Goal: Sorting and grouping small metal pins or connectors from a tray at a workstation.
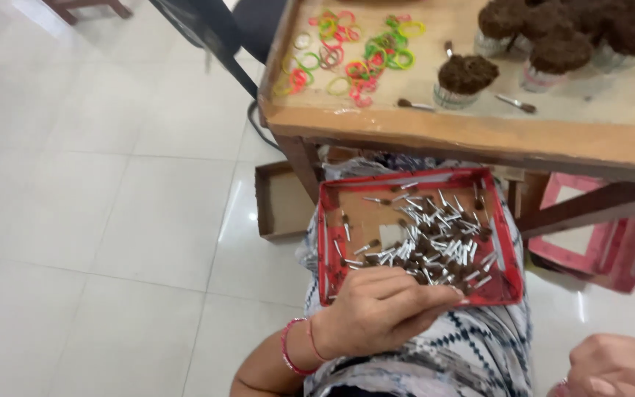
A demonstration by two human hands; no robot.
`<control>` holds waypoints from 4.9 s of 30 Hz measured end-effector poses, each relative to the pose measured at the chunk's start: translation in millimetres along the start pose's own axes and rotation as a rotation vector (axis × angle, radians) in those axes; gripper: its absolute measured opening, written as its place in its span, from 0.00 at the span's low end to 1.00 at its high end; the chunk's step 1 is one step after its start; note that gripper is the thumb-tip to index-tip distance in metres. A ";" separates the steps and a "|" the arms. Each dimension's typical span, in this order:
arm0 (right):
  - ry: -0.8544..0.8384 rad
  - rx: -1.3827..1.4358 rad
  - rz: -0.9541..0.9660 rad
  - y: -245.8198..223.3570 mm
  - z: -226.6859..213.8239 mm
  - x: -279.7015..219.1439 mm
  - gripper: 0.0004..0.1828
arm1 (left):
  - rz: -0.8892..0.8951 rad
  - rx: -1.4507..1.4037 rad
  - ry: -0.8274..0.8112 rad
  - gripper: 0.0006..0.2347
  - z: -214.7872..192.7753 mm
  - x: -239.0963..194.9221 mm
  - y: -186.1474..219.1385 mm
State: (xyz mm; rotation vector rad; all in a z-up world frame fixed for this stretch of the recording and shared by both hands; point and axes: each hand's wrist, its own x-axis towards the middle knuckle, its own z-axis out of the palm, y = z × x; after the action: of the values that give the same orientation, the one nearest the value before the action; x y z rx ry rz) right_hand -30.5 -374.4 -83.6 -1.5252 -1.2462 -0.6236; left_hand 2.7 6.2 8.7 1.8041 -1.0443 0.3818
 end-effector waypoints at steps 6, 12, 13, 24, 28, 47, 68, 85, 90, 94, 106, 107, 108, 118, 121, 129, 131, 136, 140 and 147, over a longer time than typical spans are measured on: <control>-0.014 -0.029 0.104 -38.7 25.3 27.8 0.13 | 0.013 -0.005 -0.050 0.13 9.3 7.8 -2.4; -0.075 -0.046 0.189 -43.8 20.6 52.5 0.17 | 0.027 -0.006 -0.057 0.13 14.9 15.5 -2.6; -0.074 -0.063 0.188 -45.8 20.2 57.2 0.18 | 0.033 -0.006 -0.058 0.13 15.9 17.5 -2.4; -0.029 -0.039 0.294 -54.2 26.5 70.1 0.19 | 0.055 0.029 -0.061 0.13 6.4 23.3 -2.4; 0.018 -0.120 0.326 -56.9 34.6 63.2 0.20 | 0.043 0.033 -0.066 0.13 2.7 26.5 -7.4; 0.425 -0.338 0.466 -23.2 73.4 72.1 0.13 | -0.078 0.625 0.046 0.05 35.3 111.5 -220.4; 1.058 0.738 1.040 54.6 121.6 32.2 0.18 | -0.029 0.133 -0.048 0.08 79.5 77.9 -84.3; 1.083 0.809 1.329 67.8 107.2 9.3 0.21 | 0.160 0.289 -0.154 0.07 145.0 136.3 -154.4; 1.127 1.072 1.216 93.9 114.8 -57.9 0.18 | 0.287 0.080 -0.317 0.11 119.6 51.8 -106.2; 1.200 1.006 1.344 86.8 122.0 -25.1 0.16 | 0.377 0.111 -0.301 0.10 91.8 49.3 -96.7; 0.984 0.905 1.308 84.8 151.4 -44.4 0.15 | -0.384 0.283 0.070 0.38 100.1 176.3 -263.7; 0.986 0.905 1.309 84.5 151.9 -43.7 0.15 | -0.385 0.282 0.069 0.38 104.1 178.0 -267.0; 0.980 0.954 1.303 83.9 152.3 -43.0 0.15 | -0.335 0.259 0.084 0.39 108.0 179.7 -270.0; 0.696 -0.180 0.792 18.4 122.4 38.8 0.20 | 0.155 0.128 -0.023 0.23 97.0 25.7 -85.1; 0.603 -0.482 0.641 -29.4 113.6 51.3 0.17 | -0.005 0.139 -0.078 0.20 75.4 -26.3 -67.6; 0.487 -0.513 0.345 -38.6 124.8 75.9 0.11 | -0.186 0.261 -0.030 0.12 35.1 -48.3 -79.0; 0.534 -0.273 0.156 -7.0 134.4 80.6 0.17 | -0.141 0.237 -0.021 0.12 28.0 -16.6 -89.2; 0.659 0.415 1.115 42.2 159.5 15.4 0.17 | -0.018 0.365 0.090 0.07 24.1 99.4 -159.2; 0.729 0.570 1.282 60.4 169.4 -24.5 0.16 | -0.096 0.549 -0.040 0.12 53.7 179.3 -282.0; 0.785 0.604 1.344 56.4 153.3 -23.0 0.21 | -0.053 0.773 -0.131 0.08 80.8 205.3 -340.4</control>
State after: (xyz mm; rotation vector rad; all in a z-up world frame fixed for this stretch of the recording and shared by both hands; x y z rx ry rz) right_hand -17.0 -239.2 -177.1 -1.0686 0.2941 0.1040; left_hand 376.5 -111.2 -96.5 2.5619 -1.0062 0.7104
